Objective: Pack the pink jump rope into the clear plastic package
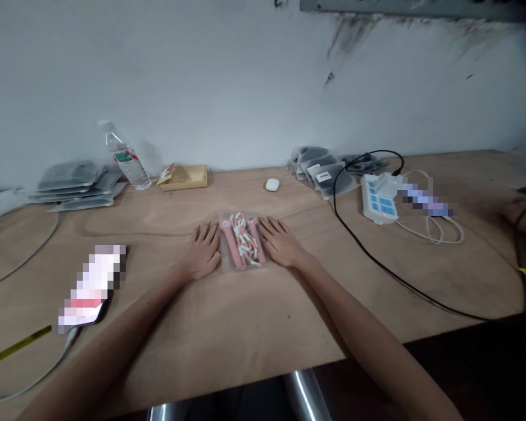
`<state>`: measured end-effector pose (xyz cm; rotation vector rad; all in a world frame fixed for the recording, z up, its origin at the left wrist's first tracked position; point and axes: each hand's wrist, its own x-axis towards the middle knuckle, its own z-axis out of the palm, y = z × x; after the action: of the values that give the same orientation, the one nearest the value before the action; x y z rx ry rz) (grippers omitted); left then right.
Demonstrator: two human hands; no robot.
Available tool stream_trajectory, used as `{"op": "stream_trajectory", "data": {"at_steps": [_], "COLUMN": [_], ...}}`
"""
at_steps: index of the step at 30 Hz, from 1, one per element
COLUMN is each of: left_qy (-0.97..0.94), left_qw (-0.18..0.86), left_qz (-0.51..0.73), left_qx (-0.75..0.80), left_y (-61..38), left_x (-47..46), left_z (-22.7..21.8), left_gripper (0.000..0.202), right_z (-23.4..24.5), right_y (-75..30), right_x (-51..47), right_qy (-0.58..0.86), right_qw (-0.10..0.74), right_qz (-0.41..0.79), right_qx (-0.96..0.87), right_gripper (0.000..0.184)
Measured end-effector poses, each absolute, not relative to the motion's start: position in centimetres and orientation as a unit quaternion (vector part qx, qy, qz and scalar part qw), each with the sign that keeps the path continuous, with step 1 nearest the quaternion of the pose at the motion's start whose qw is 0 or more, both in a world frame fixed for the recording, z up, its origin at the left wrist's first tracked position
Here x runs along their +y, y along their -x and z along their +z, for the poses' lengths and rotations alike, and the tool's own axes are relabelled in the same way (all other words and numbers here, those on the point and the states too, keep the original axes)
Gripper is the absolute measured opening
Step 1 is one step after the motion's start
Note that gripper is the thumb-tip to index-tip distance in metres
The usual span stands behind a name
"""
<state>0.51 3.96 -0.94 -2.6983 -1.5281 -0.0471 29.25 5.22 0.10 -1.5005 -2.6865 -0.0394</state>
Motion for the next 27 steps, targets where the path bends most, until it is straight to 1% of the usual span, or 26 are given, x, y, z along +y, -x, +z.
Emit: {"op": "stream_trajectory", "data": {"at_steps": [6,11,17,22,27], "left_qy": [0.874,0.872,0.875,0.874,0.867], "left_qw": [0.015,0.02,0.02,0.018,0.007], "left_qz": [-0.016,-0.038,-0.037,-0.027,-0.028], "left_qx": [-0.485,-0.488,-0.483,-0.485,-0.498], "left_y": [-0.2,0.0,-0.1,-0.1,-0.4], "left_x": [4.2,4.3,4.3,4.3,4.0], "left_z": [-1.1,-1.4,-1.6,-1.2,-0.5], "left_gripper": [0.069,0.068,0.07,0.07,0.069], "right_z": [-0.3,0.1,0.0,0.0,0.1], "right_y": [-28.9,-29.2,-29.2,-29.1,-29.3], "right_x": [5.2,5.2,5.3,5.4,5.5], "right_qy": [0.495,0.49,0.491,0.499,0.498], "right_qw": [0.04,0.041,0.046,0.057,0.065], "right_qz": [-0.028,-0.018,-0.015,-0.011,0.002], "right_qx": [-0.868,-0.871,-0.87,-0.865,-0.865], "right_gripper": [0.058,0.059,0.058,0.055,0.056]}}
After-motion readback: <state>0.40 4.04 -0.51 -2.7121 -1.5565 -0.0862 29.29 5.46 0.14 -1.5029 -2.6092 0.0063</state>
